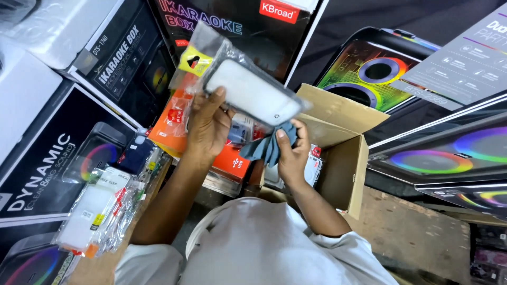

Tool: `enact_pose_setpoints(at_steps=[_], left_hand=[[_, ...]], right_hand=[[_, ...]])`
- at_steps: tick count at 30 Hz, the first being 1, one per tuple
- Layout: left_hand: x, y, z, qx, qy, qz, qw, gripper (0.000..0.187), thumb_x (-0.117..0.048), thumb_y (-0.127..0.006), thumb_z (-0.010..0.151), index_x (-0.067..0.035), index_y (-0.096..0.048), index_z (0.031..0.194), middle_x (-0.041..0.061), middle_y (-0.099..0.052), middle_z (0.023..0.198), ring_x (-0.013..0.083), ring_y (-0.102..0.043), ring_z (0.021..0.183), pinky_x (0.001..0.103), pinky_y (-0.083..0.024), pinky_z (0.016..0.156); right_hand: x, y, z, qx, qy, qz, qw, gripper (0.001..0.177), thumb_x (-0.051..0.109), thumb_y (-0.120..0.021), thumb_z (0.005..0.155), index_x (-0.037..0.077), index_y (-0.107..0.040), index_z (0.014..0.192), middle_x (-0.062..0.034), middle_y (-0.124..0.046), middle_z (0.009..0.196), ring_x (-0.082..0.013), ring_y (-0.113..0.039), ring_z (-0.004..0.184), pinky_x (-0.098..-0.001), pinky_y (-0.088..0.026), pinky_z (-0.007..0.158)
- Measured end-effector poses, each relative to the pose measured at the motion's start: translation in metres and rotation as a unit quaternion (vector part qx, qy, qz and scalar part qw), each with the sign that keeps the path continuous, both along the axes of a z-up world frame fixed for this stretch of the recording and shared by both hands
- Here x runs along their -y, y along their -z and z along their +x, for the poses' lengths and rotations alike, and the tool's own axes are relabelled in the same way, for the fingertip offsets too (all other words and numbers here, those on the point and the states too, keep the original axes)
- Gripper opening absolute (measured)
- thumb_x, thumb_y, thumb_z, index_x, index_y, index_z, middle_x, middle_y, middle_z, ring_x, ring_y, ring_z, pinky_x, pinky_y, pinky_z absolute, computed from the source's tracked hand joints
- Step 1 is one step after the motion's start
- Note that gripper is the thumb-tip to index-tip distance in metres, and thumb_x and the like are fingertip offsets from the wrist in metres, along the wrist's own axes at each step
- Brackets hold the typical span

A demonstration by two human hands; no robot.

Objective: Wiping down plastic cell phone cases with a cloth and placing them into a cardboard box.

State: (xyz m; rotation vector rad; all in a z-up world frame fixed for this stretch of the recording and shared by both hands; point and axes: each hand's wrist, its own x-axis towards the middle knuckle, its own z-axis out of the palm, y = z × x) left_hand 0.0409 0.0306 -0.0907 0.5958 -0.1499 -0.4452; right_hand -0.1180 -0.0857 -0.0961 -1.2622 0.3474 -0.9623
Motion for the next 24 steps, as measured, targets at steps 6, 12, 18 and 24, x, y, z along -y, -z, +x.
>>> enact_pose_setpoints(at_steps=[6, 12, 18, 24], left_hand=[[0.001, -0.009, -0.010, -0.035, 0.013, -0.091, 0.995, 0.036, -0.024, -0.072, 0.095, -0.015, -0.066, 0.129, 0.010, -0.071, 0.128, 0.0250, -0.071, 0.117, 0.048, -0.056, 0.108], [0.003, -0.014, -0.012, -0.040, 0.062, -0.087, 0.993, 0.047, -0.044, -0.069, 0.096, -0.015, -0.064, 0.133, 0.007, -0.069, 0.132, 0.0249, -0.067, 0.123, 0.051, -0.053, 0.111], [0.003, -0.008, -0.017, -0.031, 0.076, -0.080, 0.993, 0.049, -0.045, -0.067, 0.099, -0.016, -0.060, 0.138, 0.006, -0.065, 0.139, 0.0241, -0.062, 0.129, 0.050, -0.048, 0.116], [-0.001, 0.005, -0.010, -0.026, 0.080, -0.045, 0.995, 0.050, -0.046, -0.064, 0.098, -0.015, -0.061, 0.137, 0.007, -0.067, 0.136, 0.0231, -0.066, 0.123, 0.044, -0.054, 0.108]], right_hand=[[0.001, 0.000, 0.008, 0.009, 0.057, -0.083, 0.995, 0.036, 0.019, -0.059, 0.105, 0.007, -0.043, 0.135, -0.0013, -0.049, 0.111, -0.0114, -0.045, 0.102, -0.0299, -0.041, 0.094], [0.027, 0.024, 0.007, 0.048, 0.127, -0.509, 0.850, 0.024, 0.021, -0.073, 0.092, 0.007, -0.080, 0.111, -0.0138, -0.064, 0.113, -0.0341, -0.060, 0.104, -0.0444, -0.048, 0.094], [0.053, 0.025, 0.017, -0.014, 0.128, -0.475, 0.870, 0.026, 0.019, -0.068, 0.099, 0.008, -0.076, 0.121, -0.0144, -0.065, 0.115, -0.0316, -0.058, 0.103, -0.0448, -0.045, 0.093], [0.036, 0.049, 0.024, 0.014, 0.052, -0.492, 0.869, 0.024, 0.018, -0.066, 0.098, 0.009, -0.077, 0.117, -0.0150, -0.068, 0.112, -0.0360, -0.061, 0.100, -0.0468, -0.049, 0.090]])
